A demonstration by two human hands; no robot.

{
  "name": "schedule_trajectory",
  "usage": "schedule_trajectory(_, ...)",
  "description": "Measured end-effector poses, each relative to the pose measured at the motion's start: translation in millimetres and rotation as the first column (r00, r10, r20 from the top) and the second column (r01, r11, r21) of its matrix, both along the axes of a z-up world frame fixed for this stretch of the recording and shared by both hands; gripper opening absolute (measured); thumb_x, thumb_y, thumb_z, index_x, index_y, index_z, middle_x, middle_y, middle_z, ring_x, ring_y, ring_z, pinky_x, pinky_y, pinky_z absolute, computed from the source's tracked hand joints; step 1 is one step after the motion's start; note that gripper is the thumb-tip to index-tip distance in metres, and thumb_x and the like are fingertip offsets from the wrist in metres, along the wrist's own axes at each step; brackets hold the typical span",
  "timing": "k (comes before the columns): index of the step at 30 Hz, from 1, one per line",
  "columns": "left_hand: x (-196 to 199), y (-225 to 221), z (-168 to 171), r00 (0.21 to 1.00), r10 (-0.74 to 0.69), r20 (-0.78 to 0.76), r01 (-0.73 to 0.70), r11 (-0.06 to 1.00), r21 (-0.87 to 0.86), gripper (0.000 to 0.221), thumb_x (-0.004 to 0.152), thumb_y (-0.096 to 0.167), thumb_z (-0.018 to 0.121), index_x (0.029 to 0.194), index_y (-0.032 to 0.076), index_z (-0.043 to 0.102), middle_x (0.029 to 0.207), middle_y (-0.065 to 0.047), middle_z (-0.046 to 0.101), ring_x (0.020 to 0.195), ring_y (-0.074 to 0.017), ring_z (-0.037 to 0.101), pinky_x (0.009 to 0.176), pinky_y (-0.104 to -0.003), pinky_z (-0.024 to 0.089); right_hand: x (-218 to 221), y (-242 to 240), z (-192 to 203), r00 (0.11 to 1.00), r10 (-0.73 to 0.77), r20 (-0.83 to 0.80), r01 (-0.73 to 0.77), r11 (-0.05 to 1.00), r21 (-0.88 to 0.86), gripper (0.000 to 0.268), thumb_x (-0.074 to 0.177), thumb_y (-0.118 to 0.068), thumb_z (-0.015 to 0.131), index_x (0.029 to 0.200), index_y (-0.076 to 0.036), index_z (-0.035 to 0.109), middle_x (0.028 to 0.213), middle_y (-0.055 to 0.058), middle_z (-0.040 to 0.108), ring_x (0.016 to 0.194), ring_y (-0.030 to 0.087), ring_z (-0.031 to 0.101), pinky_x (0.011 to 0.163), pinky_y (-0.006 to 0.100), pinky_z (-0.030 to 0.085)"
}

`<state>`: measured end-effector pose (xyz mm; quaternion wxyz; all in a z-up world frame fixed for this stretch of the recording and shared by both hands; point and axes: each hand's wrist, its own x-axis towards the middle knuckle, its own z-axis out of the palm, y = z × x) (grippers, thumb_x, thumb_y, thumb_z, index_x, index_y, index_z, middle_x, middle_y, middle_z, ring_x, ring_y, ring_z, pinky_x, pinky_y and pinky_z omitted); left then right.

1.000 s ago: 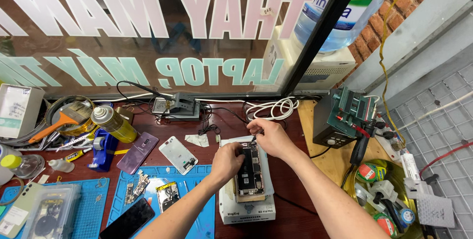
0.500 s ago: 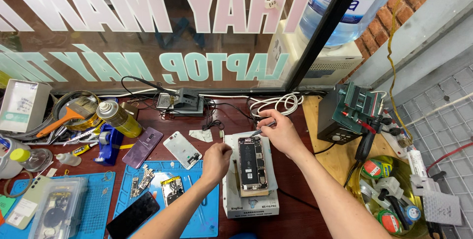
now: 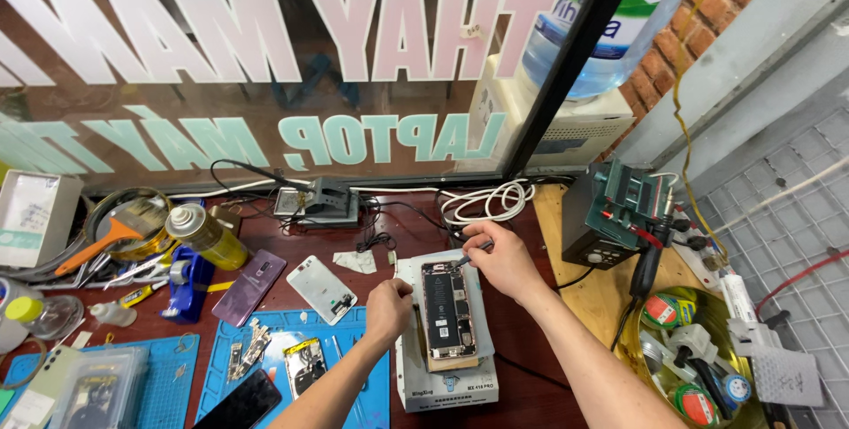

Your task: The person disassembles a smartphone, removes the battery and internal components, then reassembles the device by reconnecting cables and securing the back cover. The person uses a screwdriver and tweezers to manipulate small parts and connectors.

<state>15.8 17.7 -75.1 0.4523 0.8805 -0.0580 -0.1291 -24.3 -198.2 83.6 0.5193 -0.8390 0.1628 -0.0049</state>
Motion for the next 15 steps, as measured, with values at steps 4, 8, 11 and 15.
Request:
schedule_trajectory(4,4,-2,-9,0.996,-0.069,0.055,0.065,0.995,0.078,0.022,0.079,0.008,0.067,0.097,0.004,0.079,0.097,-0.019,0.076,0.092,-0.0338,0.074,0.086,-0.042,0.058,-4,-9,-6,0.999,0.005,0.036,-0.004,0.999,-0.034,0.034,0.085,-0.006,0.066,0.119,-0.005,0.068,0.094,0.007,0.079,0.076,0.014,0.076,0.072,0.029,0.060)
schedule_trajectory(8,8,0,-15,0.995,-0.096,0.021,0.093,0.991,0.094,0.022,0.080,0.011,0.068,0.098,0.006,0.079,0.096,-0.018,0.077,0.091,-0.0331,0.076,0.086,-0.041,0.059,-8,-10,-7,1.000,-0.005,0.029,0.006,0.999,-0.035,0.035,0.086,-0.007,0.066,0.121,-0.007,0.067,0.093,0.006,0.079,0.075,0.014,0.076,0.072,0.029,0.060)
schedule_trajectory(11,6,-1,-10,0.995,-0.095,-0.029,0.097,0.990,0.103,0.022,0.082,0.014,0.069,0.100,0.007,0.078,0.095,-0.018,0.078,0.090,-0.0328,0.076,0.085,-0.042,0.059,-15,-6,-6,0.999,-0.031,0.035,0.031,0.999,0.007,0.048,0.086,-0.008,0.065,0.133,-0.011,0.058,0.088,0.007,0.076,0.069,0.016,0.074,0.067,0.032,0.059)
schedule_trajectory(15,5,-2,10,0.998,-0.065,-0.021,0.067,0.990,0.125,0.023,0.084,0.016,0.067,0.102,0.008,0.079,0.093,-0.016,0.078,0.090,-0.0331,0.076,0.084,-0.043,0.059,-19,1,-2,0.998,-0.019,0.057,0.022,0.999,-0.047,0.057,0.091,-0.012,0.065,0.145,-0.014,0.049,0.078,0.010,0.073,0.064,0.017,0.072,0.063,0.034,0.057)
